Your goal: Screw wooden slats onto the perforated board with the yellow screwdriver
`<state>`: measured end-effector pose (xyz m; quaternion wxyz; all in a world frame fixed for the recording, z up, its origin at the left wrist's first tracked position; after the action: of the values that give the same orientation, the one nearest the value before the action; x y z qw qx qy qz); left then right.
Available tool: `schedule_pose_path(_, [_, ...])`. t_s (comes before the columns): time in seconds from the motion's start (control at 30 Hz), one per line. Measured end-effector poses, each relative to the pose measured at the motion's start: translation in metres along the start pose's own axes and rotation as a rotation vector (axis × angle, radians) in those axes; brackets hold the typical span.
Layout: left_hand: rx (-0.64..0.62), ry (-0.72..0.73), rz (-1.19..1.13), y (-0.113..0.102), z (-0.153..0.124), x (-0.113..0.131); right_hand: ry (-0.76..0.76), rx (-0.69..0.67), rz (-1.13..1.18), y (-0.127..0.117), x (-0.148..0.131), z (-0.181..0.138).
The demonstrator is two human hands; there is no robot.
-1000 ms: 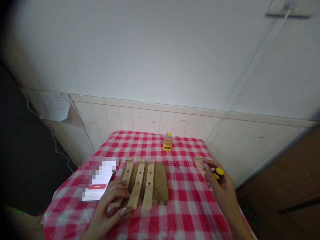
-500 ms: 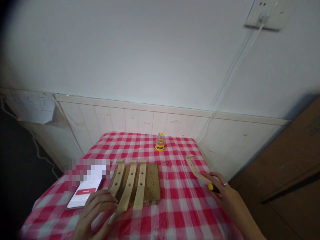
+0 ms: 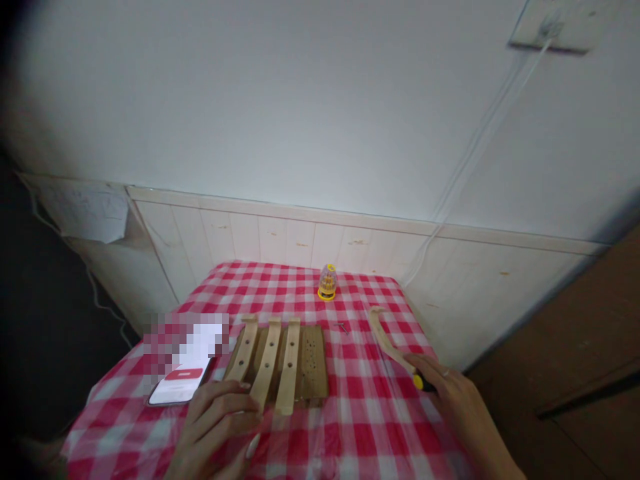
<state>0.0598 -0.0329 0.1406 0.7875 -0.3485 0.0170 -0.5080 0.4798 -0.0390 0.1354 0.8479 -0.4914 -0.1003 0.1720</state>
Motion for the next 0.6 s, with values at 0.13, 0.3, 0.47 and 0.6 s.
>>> schedule_pose_path(0.13, [-0.021, -0.055, -0.002, 0.004, 0.006, 0.003, -0.227, 0.037, -0.064, -0.002, -0.051, 0.024])
schedule_pose_path(0.3, [-0.126, -0.21, -0.041, 0.014, 0.031, 0.006, -0.389, 0.042, -0.06, 0.012, -0.115, 0.051])
schedule_pose_path(0.47, [-0.367, -0.359, 0.036, 0.03, 0.049, 0.008, -0.488, 0.047, -0.081, 0.02, -0.15, 0.063])
schedule_pose_path(0.6, [-0.561, -0.437, 0.077, 0.041, 0.057, 0.017, -0.515, 0.061, -0.1, 0.019, -0.159, 0.066])
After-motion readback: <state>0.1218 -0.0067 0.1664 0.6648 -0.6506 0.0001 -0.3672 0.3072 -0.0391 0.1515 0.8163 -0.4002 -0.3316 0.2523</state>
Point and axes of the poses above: each hand's wrist, its own z-axis towards the middle knuckle, its own y-axis out of the palm, x = y × z, the point moved 4 cm from there along z, towards the middle knuckle, and after that the axes turned 6 degrees about -y, right-handed, at the moved point
